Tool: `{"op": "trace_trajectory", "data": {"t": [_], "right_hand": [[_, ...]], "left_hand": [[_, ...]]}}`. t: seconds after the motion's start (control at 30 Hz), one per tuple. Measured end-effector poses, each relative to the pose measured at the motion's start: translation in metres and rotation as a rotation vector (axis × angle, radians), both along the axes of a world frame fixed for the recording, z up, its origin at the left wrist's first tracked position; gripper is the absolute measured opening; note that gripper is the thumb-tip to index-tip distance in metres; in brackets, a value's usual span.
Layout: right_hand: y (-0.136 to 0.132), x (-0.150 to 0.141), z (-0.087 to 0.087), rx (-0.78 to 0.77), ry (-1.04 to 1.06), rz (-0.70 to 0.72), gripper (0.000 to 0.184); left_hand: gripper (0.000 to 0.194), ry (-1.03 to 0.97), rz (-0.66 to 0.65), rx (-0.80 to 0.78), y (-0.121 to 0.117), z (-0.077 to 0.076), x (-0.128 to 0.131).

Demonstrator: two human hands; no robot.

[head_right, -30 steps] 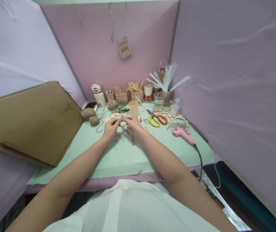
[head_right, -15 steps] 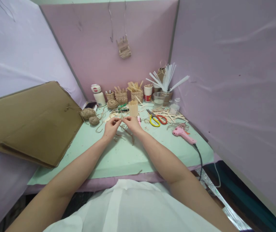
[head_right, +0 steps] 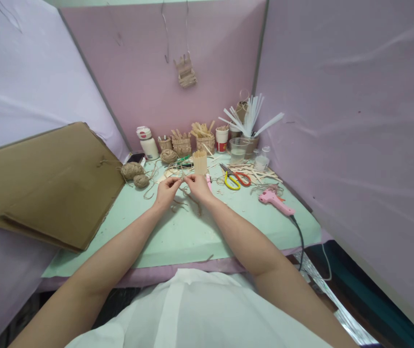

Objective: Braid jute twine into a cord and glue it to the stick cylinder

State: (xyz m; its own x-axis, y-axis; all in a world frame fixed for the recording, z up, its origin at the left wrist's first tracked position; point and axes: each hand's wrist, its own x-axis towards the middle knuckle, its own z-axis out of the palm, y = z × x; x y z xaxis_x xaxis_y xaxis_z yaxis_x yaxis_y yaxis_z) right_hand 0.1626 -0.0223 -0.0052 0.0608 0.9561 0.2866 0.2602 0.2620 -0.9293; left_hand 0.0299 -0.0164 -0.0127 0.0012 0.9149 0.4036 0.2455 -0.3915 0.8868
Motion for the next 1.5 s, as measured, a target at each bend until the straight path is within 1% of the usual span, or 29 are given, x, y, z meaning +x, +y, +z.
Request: {"op": "trace_trajectory", "data": {"t": [0.23,0.37,0.43,0.53,0.6,0.67,0.83,0.93,1.03,1.17,1.33,1.4,1.5], "right_hand": [[0.0009,-0.0005,0.0006,0.004,0.007,-0.021,0.022],[0.0001,-0.0002,0.0015,0.003,0.063,-0.017,0.020],[-0.0008,-0.0003,0.0019,-0.060,0.142,0.014,0.020],[-0.0018,-0.0011,0.0021,-0.205,0.320,0.083,0.021],[-0.0019,-0.0019,0.0019,-0.257,0.402,0.114,0.020],[-0.0015,-0.0026,0.0015,-0.274,0.423,0.118,0.019],[-0.0010,-0.0039,0.0006,-0.277,0.364,0.122,0.019],[-0.0015,-0.0044,0.0006,-0.265,0.323,0.130,0.020],[-0.0025,-0.0044,0.0009,-0.211,0.252,0.091,0.021],[-0.0039,-0.0039,0.0009,-0.072,0.149,0.028,0.022],[-0.0023,-0.0033,-0.0006,-0.026,0.107,0.046,0.022],[-0.0007,-0.0029,-0.0012,0.018,0.068,0.001,0.018],[0.0007,-0.0022,-0.0018,0.126,-0.032,-0.080,0.010]], "left_hand": [[0.019,-0.045,-0.029,-0.050,0.0021,-0.0014,-0.0011],[0.020,-0.048,-0.029,-0.063,0.0002,0.0010,-0.0007],[0.020,-0.056,-0.031,-0.077,-0.0018,0.0031,0.0001],[0.018,-0.074,-0.026,-0.110,-0.0041,0.0059,0.0015],[0.017,-0.088,-0.018,-0.129,-0.0044,0.0066,0.0019],[0.017,-0.104,-0.013,-0.139,-0.0037,0.0062,0.0018],[0.016,-0.134,0.021,-0.132,-0.0001,0.0020,0.0003],[0.016,-0.157,0.026,-0.136,0.0017,-0.0003,0.0001],[0.017,-0.175,0.009,-0.148,0.0019,-0.0008,0.0005],[0.020,-0.189,-0.047,-0.156,0.0002,0.0015,0.0012],[0.024,-0.268,-0.116,-0.219,0.0006,0.0020,0.0014],[0.024,-0.283,-0.115,-0.226,0.0017,0.0012,0.0013],[0.025,-0.289,-0.094,-0.223,0.0031,0.0004,0.0011]]}}
